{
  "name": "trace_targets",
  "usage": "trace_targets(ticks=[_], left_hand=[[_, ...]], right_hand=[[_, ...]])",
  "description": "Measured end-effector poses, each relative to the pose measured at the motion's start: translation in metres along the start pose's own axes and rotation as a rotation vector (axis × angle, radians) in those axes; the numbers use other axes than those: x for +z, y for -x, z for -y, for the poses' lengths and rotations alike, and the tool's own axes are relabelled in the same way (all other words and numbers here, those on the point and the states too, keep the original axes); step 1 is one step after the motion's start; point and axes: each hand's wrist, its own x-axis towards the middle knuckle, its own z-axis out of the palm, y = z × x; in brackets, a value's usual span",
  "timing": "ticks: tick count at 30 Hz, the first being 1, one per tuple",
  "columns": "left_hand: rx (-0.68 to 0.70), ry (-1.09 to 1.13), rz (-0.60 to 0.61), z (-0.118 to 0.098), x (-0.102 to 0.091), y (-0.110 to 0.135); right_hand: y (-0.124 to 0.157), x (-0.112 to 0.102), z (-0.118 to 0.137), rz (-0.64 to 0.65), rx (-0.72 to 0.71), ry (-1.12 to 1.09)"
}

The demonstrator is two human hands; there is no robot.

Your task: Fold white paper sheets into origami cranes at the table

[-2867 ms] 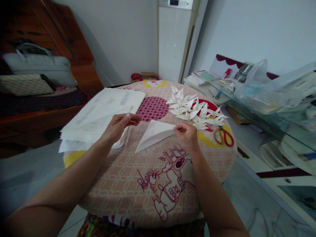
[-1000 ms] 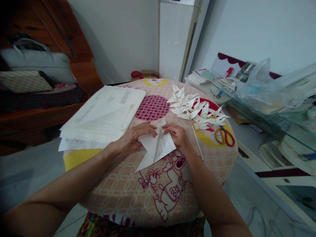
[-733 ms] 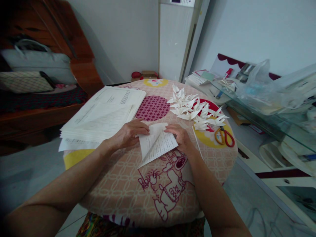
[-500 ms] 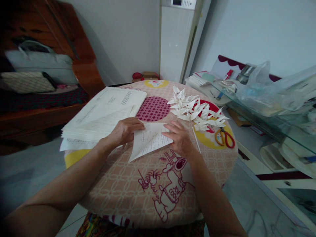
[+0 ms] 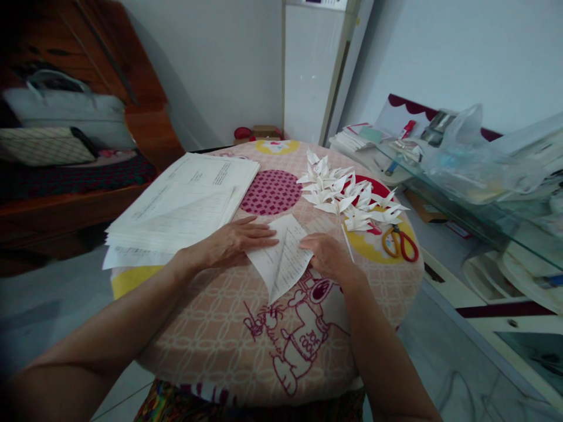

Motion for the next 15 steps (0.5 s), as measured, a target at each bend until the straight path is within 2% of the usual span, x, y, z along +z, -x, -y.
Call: trace_targets(ticks=[5,9,12,15], left_hand=[[0.027,-0.027,0.086,-0.015,0.011,-0.011],[0.017,0.006,0.184,-0.016,0.017,-0.014],[-0.006,0.076,0.199,-0.014,0.018,-0.011],[-0.044,0.216,0.142,-0.009,0.013,-0.005]], right_hand=[[0.002,0.003,0.006,0.098,-0.064,0.094],[0.002,0.002,0.004,0.143,-0.091,0.098],[0.002,0.000,-0.003,0.131,-0.072,-0.012],[-0.001,-0.007,-0.006,0.140,-0.061,-0.229]])
